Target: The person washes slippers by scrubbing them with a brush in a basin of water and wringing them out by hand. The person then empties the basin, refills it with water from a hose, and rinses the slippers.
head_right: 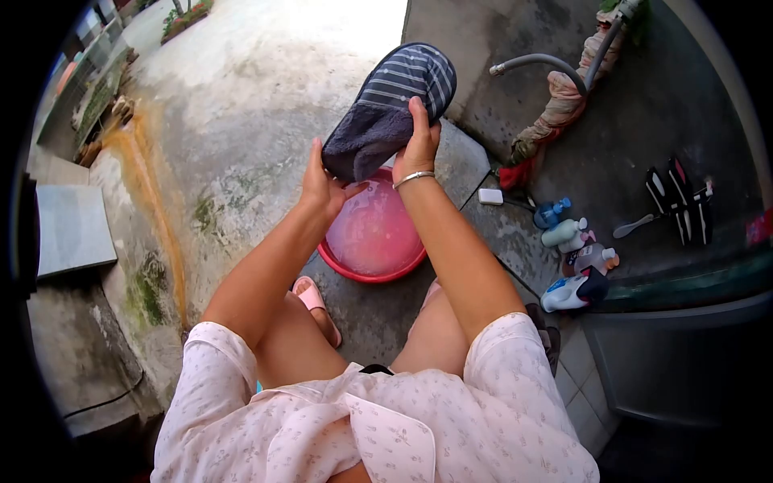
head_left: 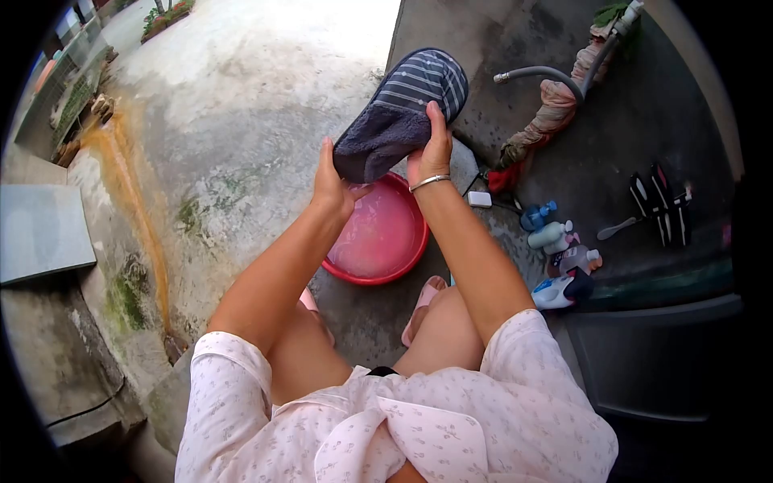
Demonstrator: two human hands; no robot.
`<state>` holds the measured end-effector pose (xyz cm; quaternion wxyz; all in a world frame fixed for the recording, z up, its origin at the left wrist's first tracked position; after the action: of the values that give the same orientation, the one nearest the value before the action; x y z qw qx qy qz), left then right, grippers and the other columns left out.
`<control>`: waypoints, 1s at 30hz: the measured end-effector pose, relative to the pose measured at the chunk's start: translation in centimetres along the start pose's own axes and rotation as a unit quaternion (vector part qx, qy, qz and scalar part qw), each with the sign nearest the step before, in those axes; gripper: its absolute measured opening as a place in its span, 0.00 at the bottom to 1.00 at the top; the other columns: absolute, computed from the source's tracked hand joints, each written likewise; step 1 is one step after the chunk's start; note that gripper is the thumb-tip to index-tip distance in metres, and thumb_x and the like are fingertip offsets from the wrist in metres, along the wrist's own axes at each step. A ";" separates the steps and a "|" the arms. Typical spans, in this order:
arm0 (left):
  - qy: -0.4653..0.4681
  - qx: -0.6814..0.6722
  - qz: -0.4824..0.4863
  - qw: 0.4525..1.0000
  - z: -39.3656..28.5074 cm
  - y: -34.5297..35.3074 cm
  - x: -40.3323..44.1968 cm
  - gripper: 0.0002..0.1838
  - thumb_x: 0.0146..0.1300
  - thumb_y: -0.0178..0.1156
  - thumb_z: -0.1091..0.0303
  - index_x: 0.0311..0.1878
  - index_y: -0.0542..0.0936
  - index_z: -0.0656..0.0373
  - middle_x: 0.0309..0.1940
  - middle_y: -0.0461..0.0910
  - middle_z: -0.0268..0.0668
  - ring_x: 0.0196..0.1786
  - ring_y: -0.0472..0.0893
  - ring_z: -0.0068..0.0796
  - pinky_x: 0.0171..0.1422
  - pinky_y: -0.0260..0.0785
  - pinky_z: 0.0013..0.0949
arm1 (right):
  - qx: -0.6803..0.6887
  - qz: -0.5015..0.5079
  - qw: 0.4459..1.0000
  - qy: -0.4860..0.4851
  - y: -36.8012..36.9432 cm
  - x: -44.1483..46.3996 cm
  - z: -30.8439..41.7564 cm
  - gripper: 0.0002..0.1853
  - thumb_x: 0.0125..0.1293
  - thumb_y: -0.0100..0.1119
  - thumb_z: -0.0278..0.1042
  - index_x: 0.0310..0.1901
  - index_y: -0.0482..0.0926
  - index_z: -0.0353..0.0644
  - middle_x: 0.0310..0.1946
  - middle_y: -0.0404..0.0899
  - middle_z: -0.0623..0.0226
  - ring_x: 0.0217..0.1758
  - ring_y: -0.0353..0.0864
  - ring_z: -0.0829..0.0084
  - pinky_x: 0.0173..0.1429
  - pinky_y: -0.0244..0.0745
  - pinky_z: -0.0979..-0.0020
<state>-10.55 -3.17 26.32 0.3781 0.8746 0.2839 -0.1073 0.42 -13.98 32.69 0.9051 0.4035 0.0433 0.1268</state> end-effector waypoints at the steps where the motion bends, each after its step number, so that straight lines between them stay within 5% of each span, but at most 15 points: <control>1: 0.018 -0.129 0.006 0.992 -0.1 0.0 0.4 0.35 0.66 0.45 0.35 0.63 0.67 0.55 0.63 0.69 0.45 0.64 0.71 0.43 0.64 0.64 0.53 | -0.009 -0.005 1.000 0.009 0.3 -0.9 -0.8 0.24 0.60 0.65 0.44 0.54 0.75 0.41 0.52 0.77 0.68 0.56 0.75 0.70 0.63 0.66 0.66; 5: 0.022 -0.252 -0.090 0.963 -1.4 -2.4 3.5 0.29 0.69 0.41 0.44 0.57 0.72 0.61 0.55 0.76 0.46 0.55 0.78 0.47 0.62 0.68 0.51 | -0.031 0.019 0.999 0.004 2.5 -3.3 -2.6 0.35 0.61 0.64 0.53 0.63 0.67 0.38 0.58 0.72 0.64 0.60 0.71 0.70 0.65 0.64 0.70; 6: 0.049 -0.253 -0.137 0.956 -2.0 -2.4 3.2 0.25 0.67 0.40 0.49 0.49 0.74 0.61 0.47 0.79 0.47 0.49 0.80 0.46 0.58 0.71 0.49 | -0.033 0.023 0.999 0.007 2.7 -3.2 -2.9 0.35 0.61 0.64 0.53 0.63 0.67 0.38 0.58 0.72 0.64 0.60 0.71 0.70 0.65 0.64 0.70; 8: 0.073 -0.274 -0.140 0.949 -2.2 -2.6 4.5 0.22 0.65 0.40 0.50 0.44 0.74 0.59 0.43 0.80 0.46 0.46 0.80 0.45 0.55 0.71 0.49 | -0.024 0.019 0.999 0.041 2.7 -2.9 -3.6 0.37 0.62 0.58 0.63 0.64 0.68 0.43 0.60 0.74 0.66 0.61 0.73 0.66 0.67 0.65 0.62; 15: 0.075 -0.253 -0.101 0.959 -2.3 -1.4 5.9 0.14 0.56 0.45 0.54 0.29 0.71 0.54 0.29 0.78 0.40 0.32 0.76 0.39 0.43 0.71 0.44 | -0.002 -0.009 0.999 0.051 2.6 -1.9 -2.4 0.37 0.62 0.53 0.68 0.62 0.70 0.46 0.60 0.74 0.67 0.60 0.74 0.64 0.64 0.69 0.60; 18: 0.101 -0.234 -0.066 0.965 -2.7 -0.7 6.1 0.13 0.54 0.46 0.54 0.26 0.70 0.54 0.25 0.77 0.39 0.31 0.75 0.38 0.42 0.70 0.43 | 0.021 -0.026 0.999 0.039 2.3 -1.3 -2.4 0.41 0.61 0.54 0.68 0.62 0.70 0.37 0.59 0.74 0.63 0.59 0.75 0.65 0.64 0.68 0.65; 25: 0.038 -0.218 0.092 0.971 -1.5 -0.6 8.6 0.13 0.55 0.45 0.55 0.28 0.71 0.54 0.29 0.79 0.39 0.34 0.77 0.38 0.44 0.71 0.41 | 0.083 -0.024 0.992 0.095 0.7 0.2 -4.1 0.40 0.58 0.55 0.69 0.63 0.71 0.44 0.61 0.73 0.66 0.62 0.73 0.64 0.66 0.66 0.64; 27: 0.010 -0.166 -0.070 0.984 -0.4 -0.6 6.9 0.16 0.54 0.46 0.51 0.32 0.72 0.53 0.32 0.79 0.40 0.38 0.77 0.38 0.45 0.69 0.43 | 0.026 -0.095 0.990 0.103 -1.0 1.2 -4.9 0.43 0.57 0.55 0.70 0.64 0.70 0.42 0.62 0.72 0.65 0.62 0.72 0.64 0.66 0.64 0.64; 30: -0.018 -0.090 -0.043 0.995 1.1 -2.8 9.9 0.23 0.60 0.47 0.45 0.45 0.75 0.55 0.44 0.80 0.40 0.45 0.77 0.36 0.51 0.68 0.44 | -0.050 -0.168 0.980 0.091 -3.2 3.1 -4.5 0.43 0.57 0.55 0.72 0.64 0.69 0.43 0.61 0.73 0.62 0.61 0.74 0.60 0.66 0.67 0.58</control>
<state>-4.09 1.74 19.89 0.4553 0.8219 0.3232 -0.1128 3.20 -11.99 27.32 0.9249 0.3313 0.1861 0.0109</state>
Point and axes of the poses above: each hand's wrist, its own x-axis towards the middle knuckle, its own y-axis out of the palm, z = x × y, the point moved 5 cm from there along x, towards the middle knuckle
